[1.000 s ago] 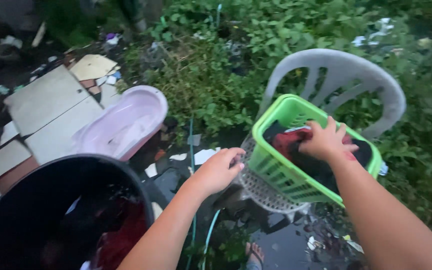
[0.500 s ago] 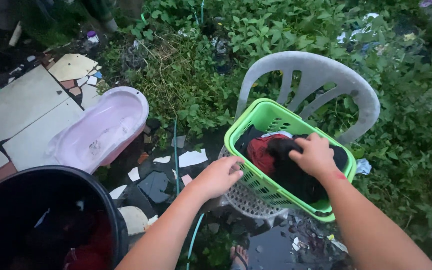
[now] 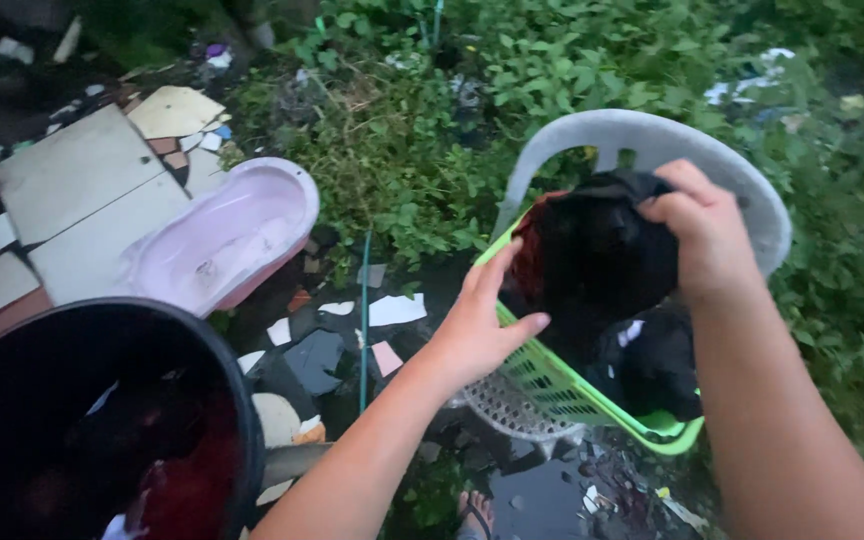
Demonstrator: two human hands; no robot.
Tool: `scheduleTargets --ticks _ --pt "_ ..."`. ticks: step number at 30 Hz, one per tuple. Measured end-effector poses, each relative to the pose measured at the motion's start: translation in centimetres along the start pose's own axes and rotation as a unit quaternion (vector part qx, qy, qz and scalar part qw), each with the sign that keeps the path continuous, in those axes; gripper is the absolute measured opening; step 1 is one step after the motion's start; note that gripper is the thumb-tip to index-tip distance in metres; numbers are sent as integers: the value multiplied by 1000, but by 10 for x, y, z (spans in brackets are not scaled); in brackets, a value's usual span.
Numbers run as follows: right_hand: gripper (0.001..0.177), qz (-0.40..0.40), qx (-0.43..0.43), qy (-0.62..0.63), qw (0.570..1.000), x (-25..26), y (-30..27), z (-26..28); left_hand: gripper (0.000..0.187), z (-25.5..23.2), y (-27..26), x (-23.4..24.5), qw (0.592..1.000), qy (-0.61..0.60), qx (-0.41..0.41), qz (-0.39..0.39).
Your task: Hand-washing and sorting clothes in a bucket and laundry basket.
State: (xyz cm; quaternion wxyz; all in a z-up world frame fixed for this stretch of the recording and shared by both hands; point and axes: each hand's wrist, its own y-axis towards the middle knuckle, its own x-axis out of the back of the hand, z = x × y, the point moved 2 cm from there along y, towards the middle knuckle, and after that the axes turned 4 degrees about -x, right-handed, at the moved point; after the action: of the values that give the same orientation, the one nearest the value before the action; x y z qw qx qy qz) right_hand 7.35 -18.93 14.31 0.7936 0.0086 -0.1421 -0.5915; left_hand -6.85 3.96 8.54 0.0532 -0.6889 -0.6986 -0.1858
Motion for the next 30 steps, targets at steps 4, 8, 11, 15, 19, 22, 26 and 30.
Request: scheduleTargets --ticks 4,8,11,15,19,22,26,30 --pt "20 31 14 113 993 -46 -7 61 101 -25 -12 37 996 31 -33 -78" --pt "26 34 3 314 949 -105 -20 137 104 -53 -39 82 967 71 -158 -187" --pt "30 95 32 395 913 -155 -36 189 104 -74 -63 117 934 113 -213 -262" --pt "25 153 112 422 886 -218 -50 204 91 -56 -97 175 885 157 -220 -380" --pt "16 178 168 454 857 -284 -48 210 75 -50 -150 251 854 216 -231 -413" --pt "19 229 174 469 835 -335 -66 242 59 -53 -200 304 844 273 -195 -419" --pt "35 254 125 412 866 -400 -87 270 41 -58 -268 367 851 121 -65 -506" --pt "49 223 -47 287 930 -459 -86 248 47 -24 -338 423 784 -5 -11 -620"
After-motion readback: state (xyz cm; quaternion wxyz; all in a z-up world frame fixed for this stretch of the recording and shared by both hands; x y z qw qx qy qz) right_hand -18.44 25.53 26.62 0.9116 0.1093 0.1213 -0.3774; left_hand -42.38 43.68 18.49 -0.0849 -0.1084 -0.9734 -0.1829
